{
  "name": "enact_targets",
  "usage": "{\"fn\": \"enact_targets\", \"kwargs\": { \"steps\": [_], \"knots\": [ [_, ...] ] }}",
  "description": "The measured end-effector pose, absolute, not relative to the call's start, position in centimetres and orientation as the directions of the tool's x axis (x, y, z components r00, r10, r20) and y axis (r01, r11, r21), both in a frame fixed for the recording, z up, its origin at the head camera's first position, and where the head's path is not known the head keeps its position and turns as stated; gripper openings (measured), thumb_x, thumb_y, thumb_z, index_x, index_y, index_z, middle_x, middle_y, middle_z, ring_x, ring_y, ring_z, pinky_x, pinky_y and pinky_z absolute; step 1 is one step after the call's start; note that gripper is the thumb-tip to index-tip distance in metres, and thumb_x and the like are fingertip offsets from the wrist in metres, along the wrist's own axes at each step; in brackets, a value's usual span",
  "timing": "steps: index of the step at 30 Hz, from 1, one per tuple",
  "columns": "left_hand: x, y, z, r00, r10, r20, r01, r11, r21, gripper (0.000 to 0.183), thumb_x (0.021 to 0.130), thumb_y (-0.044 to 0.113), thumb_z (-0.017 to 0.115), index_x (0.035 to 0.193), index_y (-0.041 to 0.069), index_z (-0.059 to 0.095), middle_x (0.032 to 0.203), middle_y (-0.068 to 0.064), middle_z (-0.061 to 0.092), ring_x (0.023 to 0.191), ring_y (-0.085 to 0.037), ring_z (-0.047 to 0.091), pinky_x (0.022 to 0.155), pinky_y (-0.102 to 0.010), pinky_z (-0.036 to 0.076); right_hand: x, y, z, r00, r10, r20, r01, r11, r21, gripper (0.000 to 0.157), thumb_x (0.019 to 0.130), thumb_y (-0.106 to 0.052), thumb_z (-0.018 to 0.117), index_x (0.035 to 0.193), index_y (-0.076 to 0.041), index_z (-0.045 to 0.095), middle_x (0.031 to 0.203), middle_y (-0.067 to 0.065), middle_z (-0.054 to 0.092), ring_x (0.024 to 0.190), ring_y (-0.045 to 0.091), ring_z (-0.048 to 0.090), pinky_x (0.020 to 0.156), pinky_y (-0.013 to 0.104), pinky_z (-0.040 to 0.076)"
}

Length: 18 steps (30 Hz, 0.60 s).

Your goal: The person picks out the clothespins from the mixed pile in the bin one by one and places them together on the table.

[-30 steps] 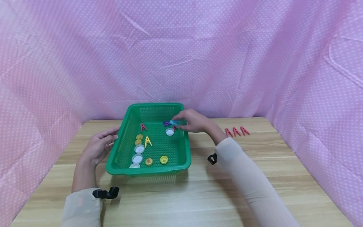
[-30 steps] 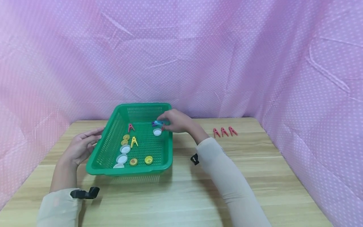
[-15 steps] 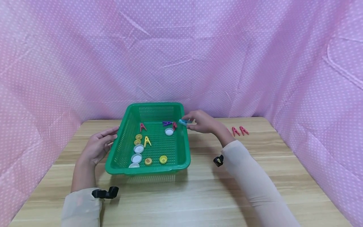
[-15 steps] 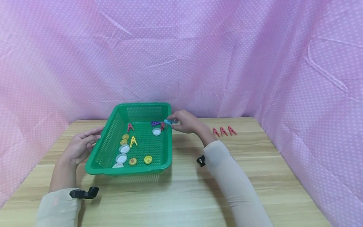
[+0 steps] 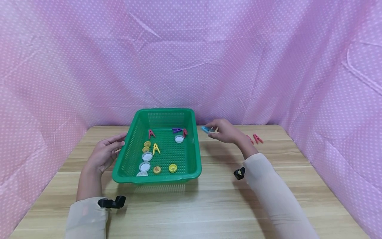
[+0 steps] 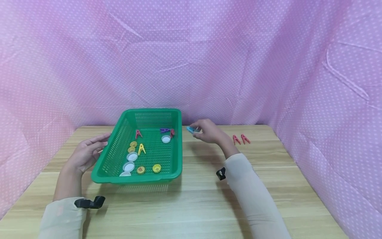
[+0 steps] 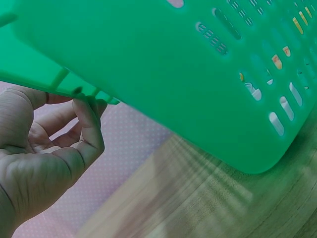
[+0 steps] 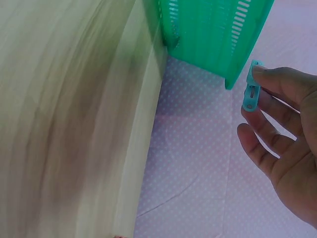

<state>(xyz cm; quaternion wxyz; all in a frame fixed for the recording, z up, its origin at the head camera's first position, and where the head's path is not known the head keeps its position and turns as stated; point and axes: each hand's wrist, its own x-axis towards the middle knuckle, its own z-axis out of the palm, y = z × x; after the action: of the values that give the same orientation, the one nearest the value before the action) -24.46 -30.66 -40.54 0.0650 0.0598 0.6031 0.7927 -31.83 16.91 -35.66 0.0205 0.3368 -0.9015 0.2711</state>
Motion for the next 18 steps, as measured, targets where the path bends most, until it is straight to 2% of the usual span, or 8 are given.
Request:
{"fn": "enact_targets", "kwargs": {
  "steps": [4, 18],
  "knots": [
    [-24.5, -30.7, -40.6, -0.984, 0.176, 0.017, -0.032, -0.268, 0.963, 0.032, 0.102, 0.0, 0.06, 0.132, 0.008, 0.069, 0.116, 0.004, 0.073, 0.098, -0.008, 0.07, 0.084, -0.023, 0.058, -31.8, 18.1, -36.2, -0.796, -0.561, 0.229, -0.593, 0.646, -0.48, 0.03, 0.093, -0.009, 0.074, 0.121, -0.001, 0.073, 0.103, 0.009, 0.074, 0.094, 0.026, 0.069, 0.086, 0.052, 0.058],
    [-24.6, -30.6, -40.6, -0.986, 0.166, 0.014, -0.03, -0.258, 0.966, 0.034, 0.101, 0.0, 0.061, 0.133, 0.008, 0.069, 0.118, 0.005, 0.073, 0.1, -0.009, 0.07, 0.084, -0.023, 0.058, -31.6, 22.3, -37.6, -0.883, -0.446, 0.149, -0.458, 0.742, -0.489, 0.035, 0.093, -0.01, 0.073, 0.127, -0.002, 0.071, 0.1, 0.009, 0.072, 0.086, 0.022, 0.063, 0.072, 0.035, 0.054]
  ]
}}
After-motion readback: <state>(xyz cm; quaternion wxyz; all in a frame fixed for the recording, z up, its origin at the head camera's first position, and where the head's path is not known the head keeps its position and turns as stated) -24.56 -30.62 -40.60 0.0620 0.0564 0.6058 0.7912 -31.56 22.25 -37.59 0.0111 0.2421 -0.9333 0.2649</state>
